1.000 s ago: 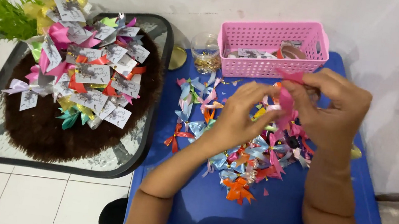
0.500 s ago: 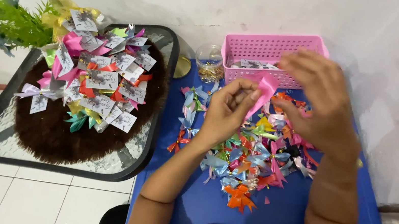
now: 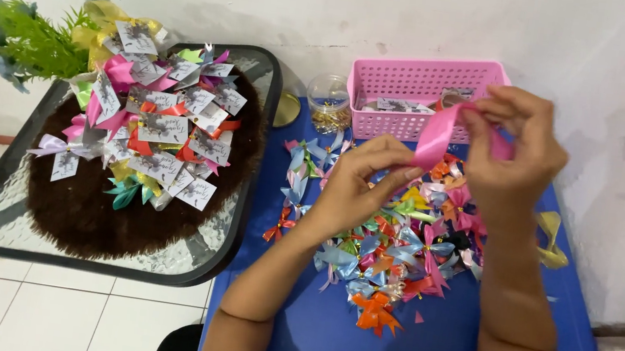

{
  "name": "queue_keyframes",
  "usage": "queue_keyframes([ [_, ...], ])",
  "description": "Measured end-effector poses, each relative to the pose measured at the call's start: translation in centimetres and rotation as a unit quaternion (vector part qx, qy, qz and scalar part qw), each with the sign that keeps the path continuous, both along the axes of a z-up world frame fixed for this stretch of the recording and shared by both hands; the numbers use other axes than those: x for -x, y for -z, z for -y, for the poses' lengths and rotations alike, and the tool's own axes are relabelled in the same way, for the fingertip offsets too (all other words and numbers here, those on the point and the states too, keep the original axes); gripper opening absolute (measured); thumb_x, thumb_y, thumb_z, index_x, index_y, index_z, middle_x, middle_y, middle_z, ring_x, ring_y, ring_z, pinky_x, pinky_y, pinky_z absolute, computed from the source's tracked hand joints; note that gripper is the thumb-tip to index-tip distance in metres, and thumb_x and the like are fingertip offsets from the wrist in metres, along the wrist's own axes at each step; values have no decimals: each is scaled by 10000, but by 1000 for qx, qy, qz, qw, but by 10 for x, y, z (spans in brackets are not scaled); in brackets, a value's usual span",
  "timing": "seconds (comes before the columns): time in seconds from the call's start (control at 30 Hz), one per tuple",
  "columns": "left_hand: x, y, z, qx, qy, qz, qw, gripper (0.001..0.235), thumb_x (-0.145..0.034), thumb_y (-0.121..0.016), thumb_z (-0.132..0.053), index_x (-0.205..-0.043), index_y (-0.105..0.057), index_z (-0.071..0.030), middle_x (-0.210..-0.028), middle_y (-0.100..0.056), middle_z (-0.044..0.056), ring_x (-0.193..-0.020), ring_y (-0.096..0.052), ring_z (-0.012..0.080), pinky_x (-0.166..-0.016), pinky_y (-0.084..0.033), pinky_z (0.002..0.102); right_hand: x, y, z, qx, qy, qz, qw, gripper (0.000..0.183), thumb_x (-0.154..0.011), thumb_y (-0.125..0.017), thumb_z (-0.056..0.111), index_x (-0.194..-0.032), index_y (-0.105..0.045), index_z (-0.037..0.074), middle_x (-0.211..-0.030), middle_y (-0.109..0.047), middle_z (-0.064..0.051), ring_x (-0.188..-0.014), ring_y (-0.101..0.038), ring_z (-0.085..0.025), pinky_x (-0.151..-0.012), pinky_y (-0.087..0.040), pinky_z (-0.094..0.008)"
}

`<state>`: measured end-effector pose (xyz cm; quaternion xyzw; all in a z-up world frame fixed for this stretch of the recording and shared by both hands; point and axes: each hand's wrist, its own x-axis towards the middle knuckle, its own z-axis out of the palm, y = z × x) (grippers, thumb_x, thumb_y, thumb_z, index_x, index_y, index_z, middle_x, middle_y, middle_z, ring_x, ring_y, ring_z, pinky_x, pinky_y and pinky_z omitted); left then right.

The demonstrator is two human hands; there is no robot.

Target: A person is manually folding ribbons into bows and attaching small paper tags to them at a craft table.

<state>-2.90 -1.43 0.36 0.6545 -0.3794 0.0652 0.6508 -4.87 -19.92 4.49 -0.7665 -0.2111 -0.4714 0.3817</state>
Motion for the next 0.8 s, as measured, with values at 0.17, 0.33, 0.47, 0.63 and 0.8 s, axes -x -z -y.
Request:
queue_keyframes([
  [0.17,-11,8,13,124,-84,-31,988,220,-806,-857,-37,-1002,-758,-57,-881,-704,46,-796,-675,100,-821,-568,271,-6,7,-15,-10,-47,-11,999,362,-940,-800,-162,-1231,-593,-102,-893,-735,-222,-781,-734,-373,-753,-580,-443],
  [0.33,-18,20,18,193,-95,-138,967,540,-748,-889,-6,-1202,-602,53,-1053,-615,64,-722,-666,53,-931,-591,313,0,4,-23,8,-69,-43,997,396,-929,-710,-200,-1281,-568,-88,-932,-752,-231,-860,-744,-398,-814,-577,-454],
  [0.47,-19,13,16,181,-91,-130,971,432,-822,-855,-49,-1193,-647,26,-934,-655,48,-725,-666,45,-843,-587,256,-2,9,-23,15,-79,-63,995,429,-921,-703,-195,-1298,-541,-70,-975,-750,-211,-865,-757,-372,-803,-591,-428],
  [0.63,-17,3,14,207,-87,-140,964,266,-878,-800,-58,-1118,-688,-41,-717,-659,12,-650,-679,58,-711,-586,200,0,8,-23,15,-90,-68,994,433,-924,-728,-165,-1298,-527,-81,-974,-710,-198,-875,-761,-359,-798,-602,-414],
  [0.8,-20,7,11,207,-158,-87,962,213,-821,-849,-42,-1000,-736,-64,-840,-703,22,-832,-625,62,-830,-556,275,-2,2,-19,10,-184,-176,967,769,-810,-815,-105,-1456,-398,-87,-968,-673,-275,-885,-735,-452,-801,-589,-542],
])
